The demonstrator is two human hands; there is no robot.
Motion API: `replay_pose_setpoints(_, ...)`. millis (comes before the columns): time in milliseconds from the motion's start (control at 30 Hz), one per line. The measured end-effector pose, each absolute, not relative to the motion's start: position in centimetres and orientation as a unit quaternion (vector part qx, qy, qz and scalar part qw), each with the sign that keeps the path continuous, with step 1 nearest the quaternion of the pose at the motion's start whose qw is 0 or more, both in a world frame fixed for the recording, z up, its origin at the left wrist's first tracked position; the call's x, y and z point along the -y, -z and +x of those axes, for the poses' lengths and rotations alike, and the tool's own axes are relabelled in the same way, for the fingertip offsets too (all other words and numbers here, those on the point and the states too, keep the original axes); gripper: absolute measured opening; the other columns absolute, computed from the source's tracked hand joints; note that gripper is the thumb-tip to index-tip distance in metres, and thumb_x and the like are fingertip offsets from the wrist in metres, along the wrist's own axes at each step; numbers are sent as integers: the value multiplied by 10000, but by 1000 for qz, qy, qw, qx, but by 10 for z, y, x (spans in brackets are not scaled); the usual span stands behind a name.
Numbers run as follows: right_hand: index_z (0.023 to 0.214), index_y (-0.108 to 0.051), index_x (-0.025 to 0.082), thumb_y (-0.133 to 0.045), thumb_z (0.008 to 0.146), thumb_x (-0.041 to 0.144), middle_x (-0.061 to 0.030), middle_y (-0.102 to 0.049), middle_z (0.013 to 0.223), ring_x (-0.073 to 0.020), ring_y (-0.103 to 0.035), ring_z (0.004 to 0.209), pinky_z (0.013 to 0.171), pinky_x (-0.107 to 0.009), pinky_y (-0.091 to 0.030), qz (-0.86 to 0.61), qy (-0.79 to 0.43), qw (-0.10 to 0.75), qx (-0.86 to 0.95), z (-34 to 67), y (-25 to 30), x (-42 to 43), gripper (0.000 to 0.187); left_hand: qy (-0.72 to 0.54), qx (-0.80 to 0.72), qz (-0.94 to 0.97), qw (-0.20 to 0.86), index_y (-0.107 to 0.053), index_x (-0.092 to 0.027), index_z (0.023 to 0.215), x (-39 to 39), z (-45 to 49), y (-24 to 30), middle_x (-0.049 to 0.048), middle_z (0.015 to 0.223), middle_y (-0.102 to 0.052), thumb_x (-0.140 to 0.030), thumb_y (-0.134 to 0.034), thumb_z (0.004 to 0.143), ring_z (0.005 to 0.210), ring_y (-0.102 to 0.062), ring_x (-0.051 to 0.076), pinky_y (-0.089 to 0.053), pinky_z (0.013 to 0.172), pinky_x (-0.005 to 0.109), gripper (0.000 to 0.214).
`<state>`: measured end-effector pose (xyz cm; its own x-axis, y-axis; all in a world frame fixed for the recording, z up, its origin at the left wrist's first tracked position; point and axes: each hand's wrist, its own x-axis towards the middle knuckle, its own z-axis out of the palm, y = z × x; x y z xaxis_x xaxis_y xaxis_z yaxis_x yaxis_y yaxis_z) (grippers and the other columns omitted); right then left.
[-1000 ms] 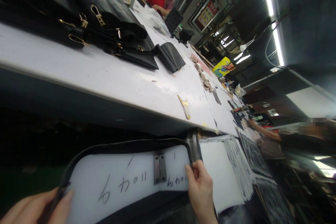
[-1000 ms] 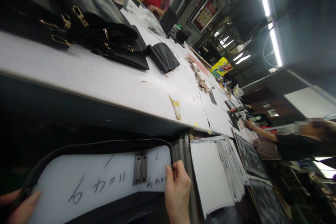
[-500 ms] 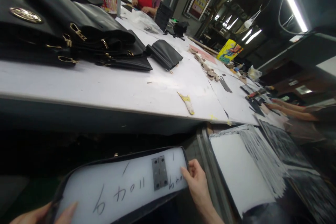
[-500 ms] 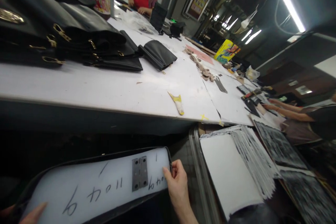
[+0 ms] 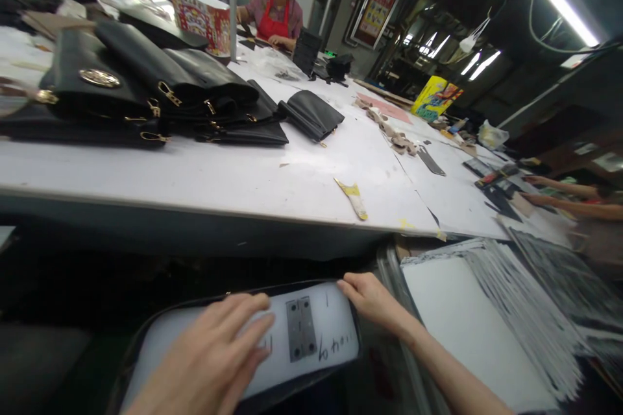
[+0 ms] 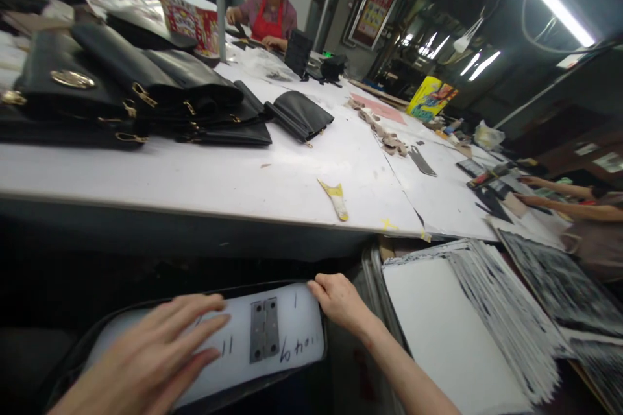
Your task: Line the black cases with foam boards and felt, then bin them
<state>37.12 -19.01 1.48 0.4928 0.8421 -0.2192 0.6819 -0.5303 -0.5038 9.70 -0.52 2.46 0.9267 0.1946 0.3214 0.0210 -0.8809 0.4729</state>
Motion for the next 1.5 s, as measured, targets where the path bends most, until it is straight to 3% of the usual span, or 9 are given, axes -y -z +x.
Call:
replay_pose_setpoints(167, 593, -507, 211, -384, 961, 392, 25, -481, 545, -133, -413, 524, 561, -264, -274, -819, -203, 112, 526, 379, -15, 188, 429, -63, 105, 968, 219, -570, -152, 1255, 57, 185, -17, 104, 1333, -584, -448, -586, 904, 1173, -544, 273, -456, 992, 369, 460)
replay_pose_setpoints(300, 648, -520, 205, -327, 975, 357, -2, -516, 590, -141, -431, 546, 584, -274, -287, -808, -178, 70, 557, 379, -12, 191, 409, -63, 98, 977, 179, -545, -59, 1287, 75, 214, 3, 157, 1311, -586, -522, -630, 859, 1235, -489, 305, -399, 1059, 400, 636)
replay_pose_setpoints(567, 696, -540, 192, -389, 925, 255, -44, -562, 638, -149, -445, 546, 594, -290, -283, -788, -167, 38, 591, 383, -13, 191, 281, -72, 77, 976, 188, -498, -62, 1327, 76, 207, -3, 158, 1372, -528, -477, -538, 919, 1266, -450, 306, -379, 1069, 401, 584)
replay_pose_setpoints(833, 894, -632, 181, -491, 929, 304, -47, -636, 775, -182, -583, 718, 666, -282, -393, -785, -227, 122, 563, 390, -19, 193, 190, -65, 71, 962, 257, -484, -55, 1327, 72, 203, -5, 159, 1337, -538, -437, -558, 915, 1281, -441, 307, -348, 1123, 397, 567)
replay_pose_setpoints(967, 1020, -666, 158, -499, 947, 406, -52, -703, 846, -171, -642, 725, 622, -252, -478, -767, -302, 182, 537, 395, -14, 191, 308, -57, 52, 940, 333, -541, -129, 1249, 66, 198, -5, 104, 1270, -572, -371, -659, 849, 1223, -493, 268, -395, 1094, 345, 482)
replay_pose_setpoints(1100, 1159, -637, 128, -337, 1010, 450, -84, -717, 989, -201, -685, 834, 595, -255, -534, -747, -342, 195, 536, 399, -15, 195, 464, -57, 38, 927, 370, -580, -160, 1154, 61, 197, -2, 85, 1235, -582, -350, -705, 810, 1183, -519, 255, -431, 1062, 334, 412)
replay_pose_setpoints(1267, 1217, -589, 119, -456, 972, 334, -102, -693, 994, -197, -663, 832, 646, -273, -528, -761, -269, 147, 572, 391, -27, 197, 352, -44, 46, 929, 365, -595, -141, 1090, 61, 200, 0, 112, 1230, -585, -340, -686, 825, 1181, -525, 277, -431, 1065, 377, 343)
replay_pose_setpoints(1367, 1159, -602, 111, -471, 941, 233, -118, -652, 940, -216, -612, 841, 717, -317, -482, -748, -201, 89, 627, 385, -25, 188, 282, -43, 53, 930, 361, -584, -134, 1135, 61, 200, 1, 128, 1261, -576, -325, -665, 838, 1218, -505, 296, -406, 1091, 404, 362)
replay_pose_setpoints(1500, 835, -597, 135, -382, 916, 113, -80, -569, 746, -186, -527, 664, 601, -292, -395, -710, -161, 26, 686, 386, -14, 175, 231, -50, 59, 926, 369, -596, -139, 1093, 61, 198, 1, 120, 1236, -585, -308, -648, 842, 1218, -507, 285, -388, 1110, 388, 308)
